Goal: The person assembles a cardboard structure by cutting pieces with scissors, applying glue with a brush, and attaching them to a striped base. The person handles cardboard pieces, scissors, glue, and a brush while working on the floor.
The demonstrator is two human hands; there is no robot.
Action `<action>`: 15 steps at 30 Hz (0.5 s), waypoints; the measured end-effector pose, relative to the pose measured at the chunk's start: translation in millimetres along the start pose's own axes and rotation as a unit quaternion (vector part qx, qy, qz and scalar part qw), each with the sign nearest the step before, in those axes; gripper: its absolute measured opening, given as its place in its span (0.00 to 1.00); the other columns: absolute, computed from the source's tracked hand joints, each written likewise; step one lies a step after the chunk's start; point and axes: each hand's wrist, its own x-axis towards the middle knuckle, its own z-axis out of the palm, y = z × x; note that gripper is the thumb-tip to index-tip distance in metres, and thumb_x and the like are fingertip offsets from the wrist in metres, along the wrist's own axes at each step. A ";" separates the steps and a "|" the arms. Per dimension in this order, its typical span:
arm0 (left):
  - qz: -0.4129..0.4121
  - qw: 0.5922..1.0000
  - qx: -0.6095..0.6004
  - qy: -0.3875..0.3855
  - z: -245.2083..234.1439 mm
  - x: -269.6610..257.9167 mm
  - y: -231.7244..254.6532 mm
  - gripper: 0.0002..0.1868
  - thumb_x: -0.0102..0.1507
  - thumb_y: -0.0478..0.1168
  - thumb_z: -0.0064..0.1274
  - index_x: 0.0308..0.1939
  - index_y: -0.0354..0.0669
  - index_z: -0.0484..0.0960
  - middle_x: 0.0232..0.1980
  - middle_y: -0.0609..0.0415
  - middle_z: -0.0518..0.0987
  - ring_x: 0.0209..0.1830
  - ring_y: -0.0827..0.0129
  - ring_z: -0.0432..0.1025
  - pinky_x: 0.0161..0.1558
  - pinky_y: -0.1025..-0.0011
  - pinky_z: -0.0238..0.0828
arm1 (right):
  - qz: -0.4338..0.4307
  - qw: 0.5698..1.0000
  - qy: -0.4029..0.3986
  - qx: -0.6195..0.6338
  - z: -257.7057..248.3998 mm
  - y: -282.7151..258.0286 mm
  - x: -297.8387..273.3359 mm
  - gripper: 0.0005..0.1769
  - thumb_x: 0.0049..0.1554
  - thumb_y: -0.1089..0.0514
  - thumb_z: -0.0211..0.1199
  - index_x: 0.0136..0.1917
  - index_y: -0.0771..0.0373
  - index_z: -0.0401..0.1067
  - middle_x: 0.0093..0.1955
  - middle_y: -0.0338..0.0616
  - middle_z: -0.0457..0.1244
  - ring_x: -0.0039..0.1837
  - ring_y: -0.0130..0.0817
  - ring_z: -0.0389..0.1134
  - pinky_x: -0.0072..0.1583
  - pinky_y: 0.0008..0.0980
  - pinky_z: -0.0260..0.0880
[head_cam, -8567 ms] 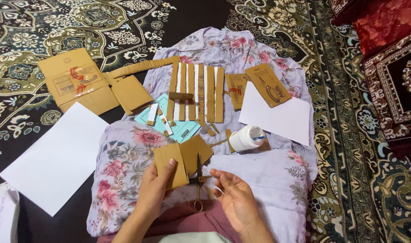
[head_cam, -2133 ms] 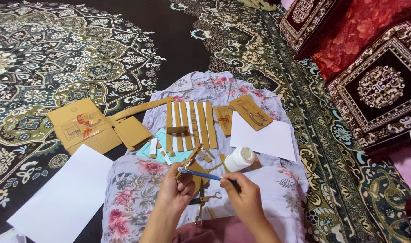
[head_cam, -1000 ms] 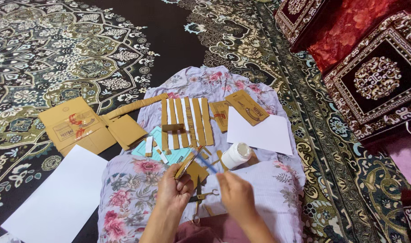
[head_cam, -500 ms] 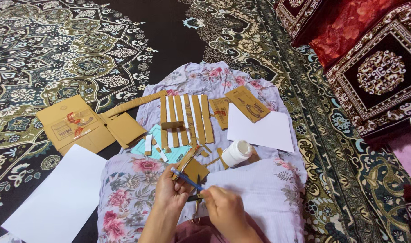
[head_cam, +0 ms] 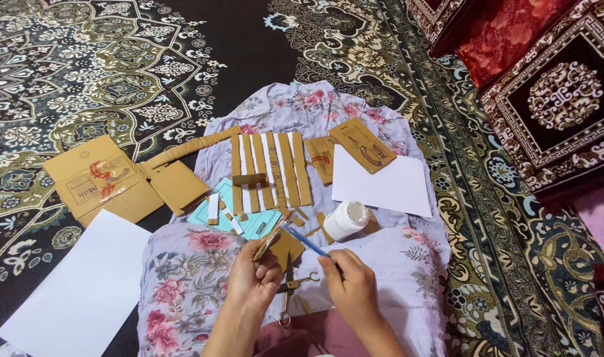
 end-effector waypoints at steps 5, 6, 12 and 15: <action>-0.012 0.999 -0.036 -0.002 -0.6 2.4 0.6 0.10 0.65 0.38 0.49 0.28 0.40 0.75 0.14 0.67 0.54 0.08 0.81 0.44 0.11 0.79 0.38 | -0.050 0.997 -0.059 0.010 3.7 3.4 -11.1 0.10 0.58 0.57 0.67 0.40 0.66 0.73 0.32 0.49 0.63 0.34 0.43 0.65 0.37 0.37 0.64; -0.013 0.999 -0.040 -0.015 -1.4 1.5 1.9 0.10 0.65 0.38 0.49 0.28 0.41 0.75 0.14 0.67 0.54 0.08 0.81 0.44 0.11 0.79 0.38 | -0.020 0.998 -0.051 0.041 6.1 6.0 -12.7 0.09 0.58 0.57 0.65 0.41 0.66 0.74 0.33 0.48 0.65 0.34 0.39 0.66 0.38 0.35 0.65; -0.009 1.000 0.006 0.014 -2.7 -2.5 4.1 0.11 0.64 0.39 0.48 0.37 0.33 0.81 0.14 0.66 0.55 0.08 0.82 0.44 0.11 0.80 0.38 | 0.056 0.987 -0.101 0.115 7.1 24.8 -12.0 0.08 0.60 0.60 0.61 0.45 0.67 0.77 0.34 0.42 0.67 0.36 0.26 0.64 0.39 0.29 0.66; -0.013 1.000 0.010 -0.025 -3.7 0.2 3.2 0.08 0.67 0.39 0.49 0.35 0.38 0.76 0.15 0.66 0.56 0.09 0.81 0.45 0.12 0.79 0.38 | 0.053 0.989 -0.102 0.094 6.5 26.6 -12.3 0.09 0.61 0.59 0.62 0.45 0.67 0.77 0.34 0.41 0.65 0.37 0.24 0.64 0.40 0.29 0.65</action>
